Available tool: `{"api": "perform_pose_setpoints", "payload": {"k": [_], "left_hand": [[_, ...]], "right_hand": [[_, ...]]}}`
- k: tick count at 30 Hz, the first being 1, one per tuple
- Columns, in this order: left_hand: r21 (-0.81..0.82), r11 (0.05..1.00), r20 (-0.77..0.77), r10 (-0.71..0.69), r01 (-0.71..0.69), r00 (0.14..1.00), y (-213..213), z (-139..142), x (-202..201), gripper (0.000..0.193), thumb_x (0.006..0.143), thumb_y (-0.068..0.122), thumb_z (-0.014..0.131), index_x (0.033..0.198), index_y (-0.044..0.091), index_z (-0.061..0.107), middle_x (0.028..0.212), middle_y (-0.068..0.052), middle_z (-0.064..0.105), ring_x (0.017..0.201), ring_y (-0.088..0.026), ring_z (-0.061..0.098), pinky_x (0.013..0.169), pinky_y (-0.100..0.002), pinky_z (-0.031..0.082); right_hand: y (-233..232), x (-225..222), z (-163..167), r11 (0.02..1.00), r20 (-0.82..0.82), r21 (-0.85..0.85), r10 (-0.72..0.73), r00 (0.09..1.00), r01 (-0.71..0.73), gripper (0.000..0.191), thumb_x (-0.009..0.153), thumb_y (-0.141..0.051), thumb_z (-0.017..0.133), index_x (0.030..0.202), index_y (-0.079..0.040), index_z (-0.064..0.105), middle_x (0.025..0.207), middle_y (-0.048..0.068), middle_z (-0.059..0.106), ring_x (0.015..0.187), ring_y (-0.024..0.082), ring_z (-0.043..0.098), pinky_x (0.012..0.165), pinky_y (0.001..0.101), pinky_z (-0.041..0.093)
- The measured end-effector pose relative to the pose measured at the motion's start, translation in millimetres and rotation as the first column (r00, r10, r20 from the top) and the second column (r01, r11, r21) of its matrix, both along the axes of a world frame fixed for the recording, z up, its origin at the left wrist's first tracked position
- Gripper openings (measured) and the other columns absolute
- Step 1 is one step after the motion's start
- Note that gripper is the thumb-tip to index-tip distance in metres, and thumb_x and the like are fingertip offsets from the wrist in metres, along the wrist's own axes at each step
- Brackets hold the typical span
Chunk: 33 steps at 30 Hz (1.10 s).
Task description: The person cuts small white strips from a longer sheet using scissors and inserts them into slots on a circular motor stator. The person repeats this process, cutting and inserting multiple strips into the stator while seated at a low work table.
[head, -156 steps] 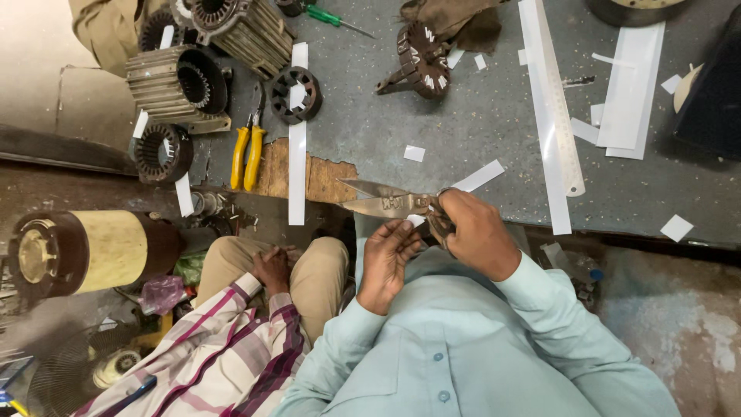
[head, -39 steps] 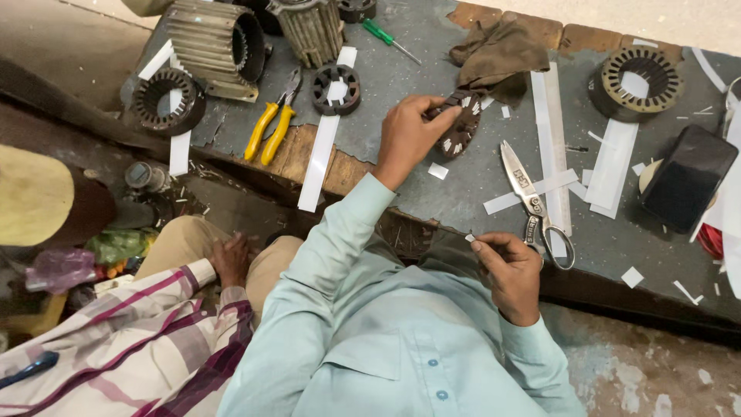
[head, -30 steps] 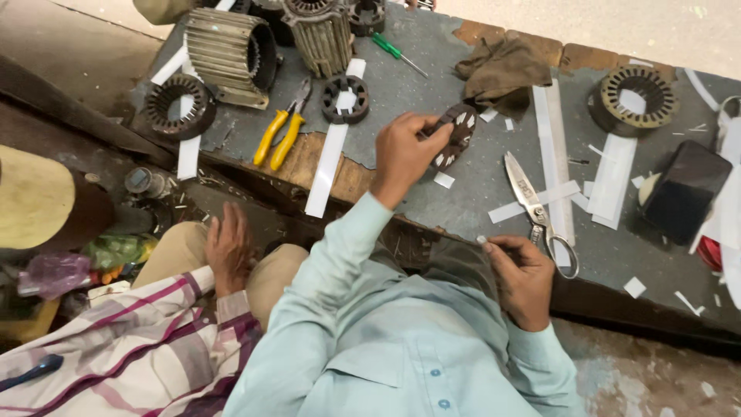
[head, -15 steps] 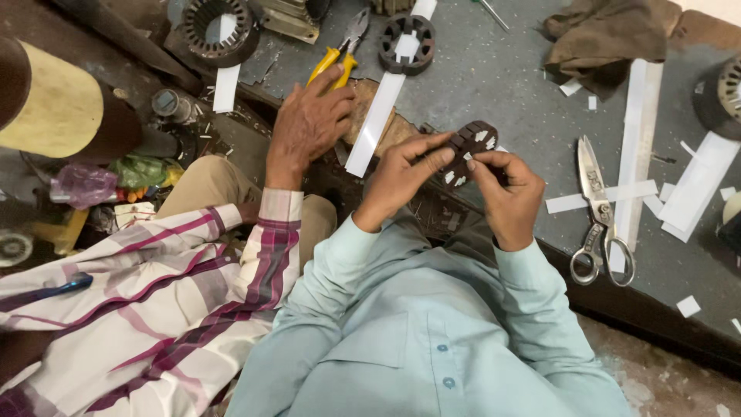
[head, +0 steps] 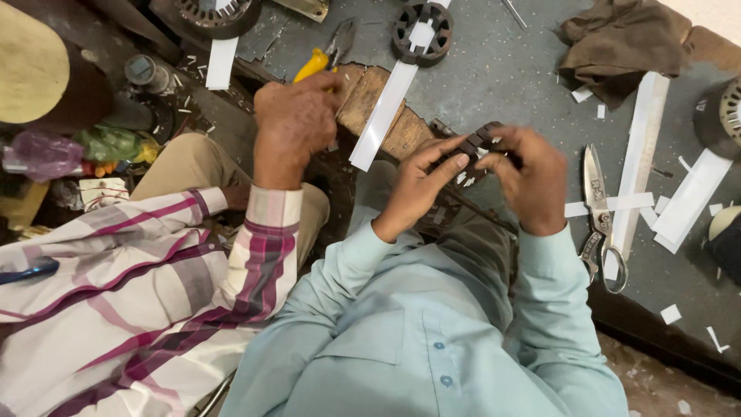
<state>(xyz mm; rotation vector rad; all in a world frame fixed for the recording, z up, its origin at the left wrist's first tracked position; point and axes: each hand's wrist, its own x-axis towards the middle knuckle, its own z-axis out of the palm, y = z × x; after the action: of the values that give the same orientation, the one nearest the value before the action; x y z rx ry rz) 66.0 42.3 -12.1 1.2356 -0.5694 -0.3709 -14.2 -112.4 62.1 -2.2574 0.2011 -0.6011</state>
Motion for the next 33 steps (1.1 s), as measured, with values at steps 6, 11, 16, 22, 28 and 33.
{"api": "perform_pose_setpoints", "payload": {"k": [6,11,16,22,28,33], "left_hand": [[0.059,0.996,0.142,0.061,-0.070,0.988,2.9,2.0,-1.8,0.035,0.103,0.020,0.070,0.134,0.003,0.069,0.124,-0.007,0.069,0.117,-0.016,0.064,0.103,-0.028,0.049],[0.072,0.997,0.020,-0.020,0.018,1.000,4.3,4.9,1.2,0.037,0.104,0.022,0.068,0.136,0.005,0.068,0.121,-0.005,0.067,0.109,-0.013,0.063,0.094,-0.027,0.051],[0.003,0.999,-0.004,0.034,-0.034,0.999,9.4,10.5,1.7,0.039,0.101,0.018,0.069,0.138,0.006,0.063,0.120,-0.001,0.061,0.106,-0.009,0.060,0.090,-0.024,0.052],[-0.049,0.985,0.089,0.170,-0.166,0.981,23.4,17.0,-21.0,0.029,0.102,0.005,0.072,0.130,0.004,0.071,0.104,0.001,0.060,0.089,-0.006,0.055,0.082,-0.022,0.047],[0.035,0.983,0.120,0.176,-0.181,0.977,22.8,25.4,-38.6,0.022,0.098,0.003,0.073,0.120,0.003,0.073,0.102,-0.002,0.067,0.086,-0.008,0.059,0.077,-0.022,0.049],[0.096,0.993,0.129,0.060,-0.073,0.990,26.4,18.1,-49.0,0.021,0.096,0.007,0.076,0.117,0.004,0.073,0.109,-0.005,0.074,0.094,-0.008,0.071,0.078,-0.022,0.057]], "right_hand": [[-2.0,9.9,4.8,1.000,0.009,0.023,0.018,1.000,-0.018,0.029,0.089,-0.002,0.085,0.114,0.002,0.071,0.097,0.011,0.074,0.085,0.014,0.071,0.076,0.0279,0.056],[0.0,6.8,6.8,0.958,0.050,-0.285,0.004,0.999,0.010,0.025,0.089,-0.003,0.085,0.111,0.001,0.073,0.100,0.015,0.074,0.087,0.022,0.070,0.076,0.0326,0.054],[-22.6,-11.3,-1.1,0.990,0.017,-0.044,-0.134,0.991,0.134,0.025,0.098,-0.004,0.081,0.121,-0.002,0.073,0.097,0.013,0.074,0.081,0.025,0.070,0.073,0.0324,0.053],[-45.7,-26.9,-39.0,0.922,-0.112,-0.345,-0.224,0.968,0.174,0.018,0.093,-0.010,0.083,0.109,-0.004,0.078,0.101,0.017,0.070,0.089,0.033,0.068,0.078,0.0404,0.053],[-40.3,-16.0,-47.3,0.856,-0.111,-0.470,-0.298,0.948,0.215,0.022,0.079,-0.018,0.088,0.095,-0.006,0.079,0.092,0.017,0.068,0.087,0.038,0.065,0.077,0.0448,0.051],[-10.6,-60.3,-20.4,0.950,-0.151,0.142,-0.257,0.954,0.278,0.012,0.095,-0.008,0.078,0.105,-0.001,0.077,0.094,0.009,0.073,0.081,0.019,0.064,0.073,0.0299,0.049]]}}
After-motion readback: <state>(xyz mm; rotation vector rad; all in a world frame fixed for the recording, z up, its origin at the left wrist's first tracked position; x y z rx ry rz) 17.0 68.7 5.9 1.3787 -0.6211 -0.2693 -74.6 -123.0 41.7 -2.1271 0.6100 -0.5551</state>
